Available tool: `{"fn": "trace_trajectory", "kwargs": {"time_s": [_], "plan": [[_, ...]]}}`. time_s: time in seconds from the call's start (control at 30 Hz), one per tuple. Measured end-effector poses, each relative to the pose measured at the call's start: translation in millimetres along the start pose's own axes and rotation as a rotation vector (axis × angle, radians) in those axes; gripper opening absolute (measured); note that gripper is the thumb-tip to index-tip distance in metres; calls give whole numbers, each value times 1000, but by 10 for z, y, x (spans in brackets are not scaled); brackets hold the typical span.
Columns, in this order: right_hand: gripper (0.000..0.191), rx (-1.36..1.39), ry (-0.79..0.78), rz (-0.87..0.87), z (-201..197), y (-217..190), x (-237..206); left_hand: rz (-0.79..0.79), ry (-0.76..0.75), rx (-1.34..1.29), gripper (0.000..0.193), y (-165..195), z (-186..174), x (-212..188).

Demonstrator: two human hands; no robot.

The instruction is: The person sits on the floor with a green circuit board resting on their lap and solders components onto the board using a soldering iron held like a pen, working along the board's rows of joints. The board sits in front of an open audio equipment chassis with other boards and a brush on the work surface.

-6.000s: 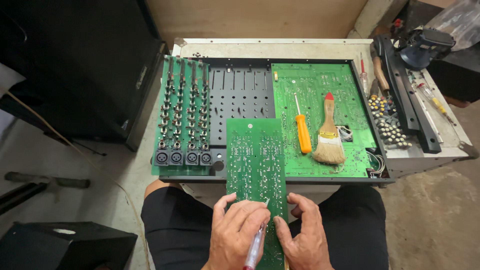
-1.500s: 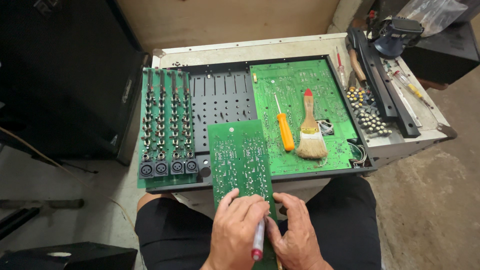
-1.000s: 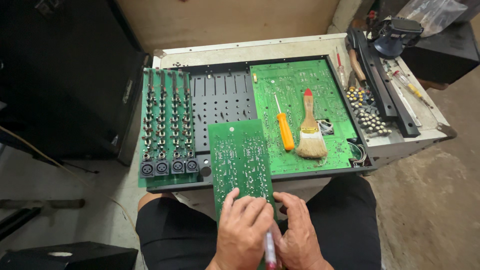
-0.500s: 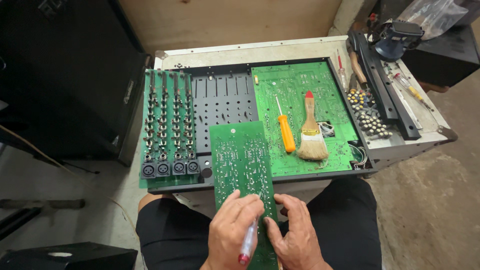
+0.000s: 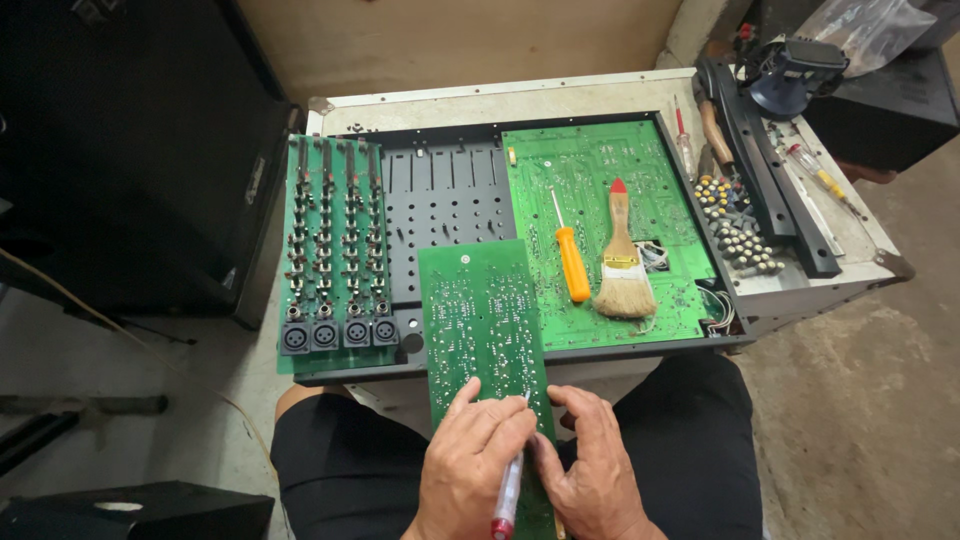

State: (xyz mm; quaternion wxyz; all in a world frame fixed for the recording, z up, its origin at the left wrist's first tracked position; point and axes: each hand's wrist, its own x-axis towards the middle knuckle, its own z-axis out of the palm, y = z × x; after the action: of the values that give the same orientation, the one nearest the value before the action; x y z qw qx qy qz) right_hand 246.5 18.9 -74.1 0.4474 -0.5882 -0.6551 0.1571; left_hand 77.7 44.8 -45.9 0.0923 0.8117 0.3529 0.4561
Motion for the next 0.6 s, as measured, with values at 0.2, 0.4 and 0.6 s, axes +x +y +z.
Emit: {"fn": "trace_trajectory", "kwargs": {"time_s": [0.2,0.4,0.6], "plan": [[58,-3,8,-5,2,8,6,6,-30,3,31,13,-4,-1],[58,-6,-5,20,-6,-11,3,7,-39,-5,32,14,-3,3],[58,-5,-4,5,-20,-26,20,3,-37,7,33,48,4,17]]}}
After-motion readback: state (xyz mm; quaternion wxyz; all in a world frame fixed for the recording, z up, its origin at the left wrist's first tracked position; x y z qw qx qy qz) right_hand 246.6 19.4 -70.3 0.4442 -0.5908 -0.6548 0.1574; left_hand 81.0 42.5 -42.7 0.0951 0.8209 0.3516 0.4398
